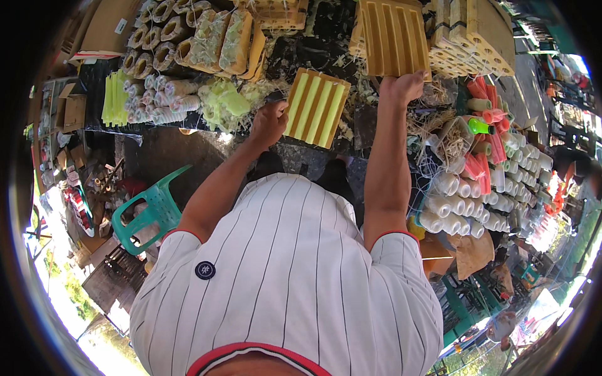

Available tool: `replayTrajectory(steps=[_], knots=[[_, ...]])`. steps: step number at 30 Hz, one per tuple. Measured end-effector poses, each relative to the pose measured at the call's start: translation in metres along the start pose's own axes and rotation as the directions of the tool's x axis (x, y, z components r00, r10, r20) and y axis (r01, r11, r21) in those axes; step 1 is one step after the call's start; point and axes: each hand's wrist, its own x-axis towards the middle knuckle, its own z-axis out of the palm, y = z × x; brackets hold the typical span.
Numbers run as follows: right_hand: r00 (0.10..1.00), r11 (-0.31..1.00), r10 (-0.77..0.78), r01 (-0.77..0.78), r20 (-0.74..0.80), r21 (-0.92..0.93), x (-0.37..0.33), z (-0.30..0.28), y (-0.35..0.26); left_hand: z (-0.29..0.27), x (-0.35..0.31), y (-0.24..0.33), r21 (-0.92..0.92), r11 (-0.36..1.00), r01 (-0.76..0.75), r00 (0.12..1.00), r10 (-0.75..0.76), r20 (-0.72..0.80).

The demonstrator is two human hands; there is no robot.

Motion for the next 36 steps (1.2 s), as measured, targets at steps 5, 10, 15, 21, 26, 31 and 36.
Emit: replayTrajectory(steps=[5, 10, 15, 21, 26, 31, 36], knots=[[0.981, 0.986, 0.000, -0.032, -0.193, -0.163, 0.008, 0.016, 0.004, 0.018, 0.052, 0.010, 0.103, 0.991, -0.084, 0.996, 0.086, -0.012], [0.975, 0.750, 0.216, -0.202, -0.055, -0.630, -0.044, -0.012, 0.021, 0.029, 0.040, 0.017, 0.179, 0.972, -0.154, 0.988, 0.152, 0.023], [0.631, 0.095, 0.104, 0.763, 0.769, -0.639, -0.047, -0.083, 0.094, 0.042, 0.012, 0.037, 0.202, 0.949, -0.242, 0.970, 0.233, 0.064], [0.614, -0.001, 0.257, 0.772, 0.746, -0.635, -0.024, -0.094, 0.123, 0.050, 0.013, 0.047, 0.381, 0.859, -0.342, 0.939, 0.329, 0.100], [0.742, -0.093, 0.210, 0.664, 0.637, -0.742, -0.019, -0.093, 0.130, 0.059, 0.020, 0.053, 0.346, 0.898, -0.274, 0.962, 0.250, 0.111], [0.849, 0.192, 0.434, 0.239, 0.301, -0.952, -0.029, -0.068, 0.099, 0.059, 0.029, 0.055, 0.293, 0.936, -0.196, 0.977, 0.159, 0.145], [0.638, 0.273, 0.228, 0.683, 0.736, -0.677, -0.038, -0.049, 0.078, 0.062, 0.025, 0.073, 0.461, 0.859, -0.222, 0.972, 0.230, 0.040]])
